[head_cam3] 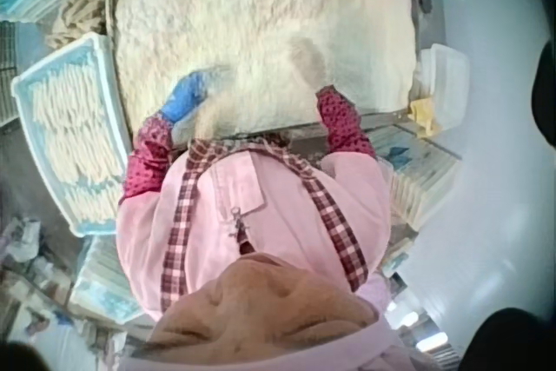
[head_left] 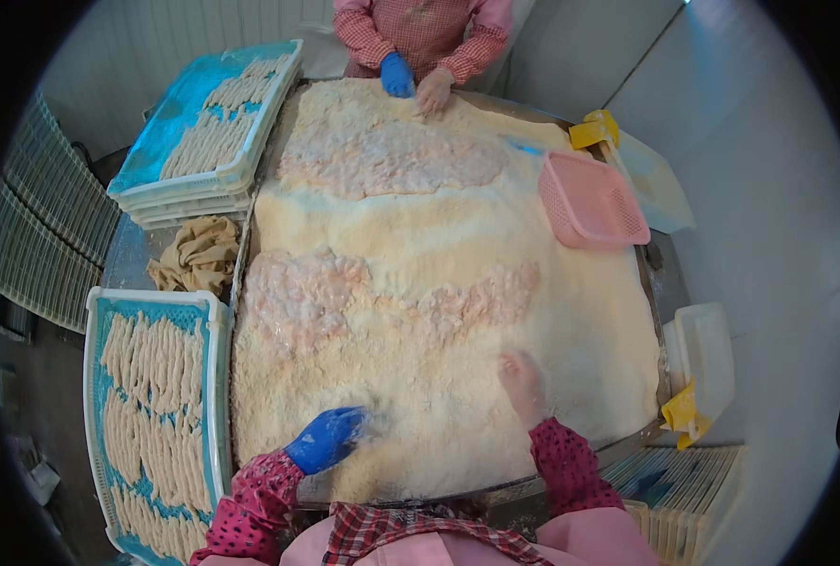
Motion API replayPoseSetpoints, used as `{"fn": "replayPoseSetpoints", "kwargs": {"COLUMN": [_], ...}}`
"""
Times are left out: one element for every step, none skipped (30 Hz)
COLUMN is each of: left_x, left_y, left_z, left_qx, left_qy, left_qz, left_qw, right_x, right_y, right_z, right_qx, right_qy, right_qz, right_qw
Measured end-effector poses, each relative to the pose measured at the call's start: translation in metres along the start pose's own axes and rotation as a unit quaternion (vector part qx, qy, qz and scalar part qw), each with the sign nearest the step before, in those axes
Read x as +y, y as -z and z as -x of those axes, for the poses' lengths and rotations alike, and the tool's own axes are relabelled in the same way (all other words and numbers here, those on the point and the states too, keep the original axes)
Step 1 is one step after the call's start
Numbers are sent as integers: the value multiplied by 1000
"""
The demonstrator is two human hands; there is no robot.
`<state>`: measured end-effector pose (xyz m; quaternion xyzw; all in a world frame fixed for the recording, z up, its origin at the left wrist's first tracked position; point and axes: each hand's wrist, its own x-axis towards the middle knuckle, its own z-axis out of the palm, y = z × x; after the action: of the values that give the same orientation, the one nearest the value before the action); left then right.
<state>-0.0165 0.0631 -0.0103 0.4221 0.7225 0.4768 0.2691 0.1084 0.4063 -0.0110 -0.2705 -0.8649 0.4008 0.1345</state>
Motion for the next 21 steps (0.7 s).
{"fn": "replayPoseSetpoints", "kwargs": {"left_x": [-23, -37, -17, 1, 21, 33, 33, 27, 22, 14, 2, -3, -7, -16, -10, -3, 1, 5, 7, 4, -3], "left_y": [-2, -1, 3, -3, -16, -28, -45, -62, -69, -63, -56, -51, -41, -34, -26, -18, -19, -24, -27, -30, -34], "left_z": [14, 22, 21, 17, 6, -2, -4, -5, -13, -9, -1, 10, 20, 34, 40, 41, 38, 28, 18, 5, -5], "left_qx": [8, 22, 52, 65, 77, 91, 106, 118, 165, 163, 164, 160, 194, 141, 111, 77, 105, 136, 171, 136, 99], "left_qy": [7, 18, 76, 80, 84, 91, 63, 32, 16, 49, 85, 126, 112, 167, 174, 174, 140, 102, 65, 87, 115], "left_qz": [-36, -70, -94, -133, -172, -210, -248, -289, -266, -276, -281, -279, -274, -269, -309, -349, -361, -368, -377, -365, -354], "left_qw": [999, 997, 991, 986, 979, 969, 961, 949, 950, 946, 942, 938, 935, 938, 928, 918, 916, 914, 908, 917, 923], "right_x": [10, 1, -12, -28, -45, -62, -75, -66, -39, -37, -35, -43, -53, -77, -89, -74, -61, -56, -56, -59, -63], "right_y": [-2, -7, -12, -22, -30, -43, -54, -66, -73, -77, -82, -74, -66, -54, -44, -43, -42, -39, -36, -30, -23], "right_z": [-13, -26, -40, -54, -70, -87, -98, -110, -128, -134, -140, -131, -120, -95, -68, -44, -18, 3, 21, 28, 27], "right_qx": [27, 26, 26, 22, 49, 74, 96, 89, 92, 82, 73, 52, 33, -9, -45, -111, -177, -226, -272, -316, -273], "right_qy": [9, 41, 70, 100, 91, 83, 80, 83, 80, 70, 60, 32, 0, 65, 126, 184, 243, 196, 152, 107, 35], "right_qz": [-4, 45, 96, 146, 206, 264, 317, 296, 284, 230, 176, 91, 6, 22, 31, 106, 178, 142, 103, 68, 47], "right_qw": [1000, 998, 993, 984, 973, 958, 940, 948, 951, 967, 980, 994, 999, 998, 991, 971, 937, 944, 945, 940, 960]}}
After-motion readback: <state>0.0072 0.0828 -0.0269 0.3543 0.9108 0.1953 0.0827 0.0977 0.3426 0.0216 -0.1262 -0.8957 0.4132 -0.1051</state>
